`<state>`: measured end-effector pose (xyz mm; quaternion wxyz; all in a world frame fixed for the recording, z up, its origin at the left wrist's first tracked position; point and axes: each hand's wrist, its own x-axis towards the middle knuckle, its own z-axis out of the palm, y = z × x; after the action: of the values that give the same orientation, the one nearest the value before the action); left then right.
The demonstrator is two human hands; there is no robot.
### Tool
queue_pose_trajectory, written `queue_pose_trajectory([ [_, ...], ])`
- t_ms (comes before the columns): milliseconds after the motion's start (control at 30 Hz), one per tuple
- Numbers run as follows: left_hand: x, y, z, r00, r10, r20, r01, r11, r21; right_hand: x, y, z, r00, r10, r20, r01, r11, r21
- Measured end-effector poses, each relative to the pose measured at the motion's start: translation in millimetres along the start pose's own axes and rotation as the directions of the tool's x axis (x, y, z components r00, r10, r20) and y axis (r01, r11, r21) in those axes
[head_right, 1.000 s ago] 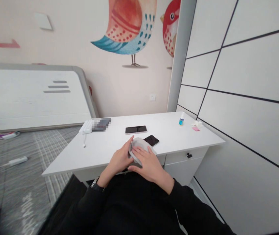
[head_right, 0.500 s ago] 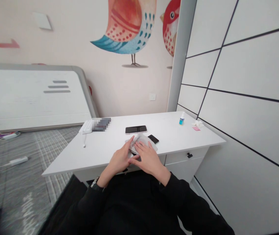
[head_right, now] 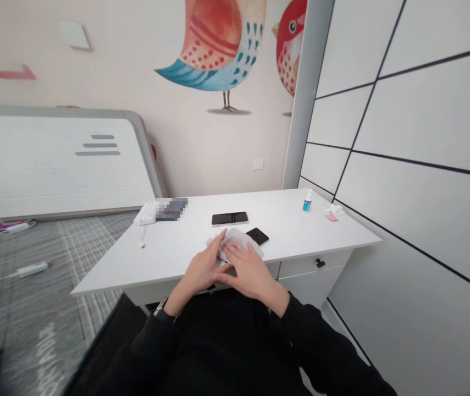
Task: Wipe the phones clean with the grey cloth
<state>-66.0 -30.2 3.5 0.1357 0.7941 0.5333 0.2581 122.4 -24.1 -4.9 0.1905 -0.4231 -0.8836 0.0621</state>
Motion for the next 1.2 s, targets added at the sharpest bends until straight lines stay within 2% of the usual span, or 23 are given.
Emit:
queue_pose_trajectory([
  [100,0,0,0,1.0,-0.01,0.007,0.01,1.0,0.008,-8,-1,-1,0.999,-0.034,0.014,0.034,0.999,0.018],
  [233,-2,1,0,1.0,0.002,0.0,-0.002,1.0,-0.001,-3,43,-15,0.991,0.118,-0.069,-0.12,0.993,-0.024],
  [300,-2,1,0,1.0,-0.001,-0.004,0.001,1.0,-0.009,0,57,-17,0.976,0.185,-0.117,-0.191,0.981,-0.044],
  [400,-1,1,-1,1.0,-0.018,-0.008,0.018,1.0,-0.014,-3,44,-8,0.978,0.17,-0.119,-0.177,0.983,-0.054],
  [533,0,1,-1,1.0,-0.023,-0.005,0.023,1.0,-0.006,-18,1,7,0.998,0.022,-0.054,-0.023,1.0,-0.017],
  [600,0,0,-1,1.0,-0.023,-0.003,0.023,1.0,0.002,-22,-9,5,0.998,-0.017,-0.054,0.017,1.0,0.001],
  [800,0,2,0,1.0,-0.028,-0.006,0.028,0.999,0.015,-9,-2,-11,0.991,-0.017,-0.136,0.016,1.0,-0.005],
  [967,0,1,0,1.0,-0.016,-0.009,0.016,1.0,0.009,1,-2,0,0.994,-0.062,-0.088,0.06,0.998,-0.023],
  [1200,0,0,1,1.0,-0.018,-0.017,0.018,1.0,-0.004,8,37,2,0.976,0.164,-0.145,-0.175,0.983,-0.062],
])
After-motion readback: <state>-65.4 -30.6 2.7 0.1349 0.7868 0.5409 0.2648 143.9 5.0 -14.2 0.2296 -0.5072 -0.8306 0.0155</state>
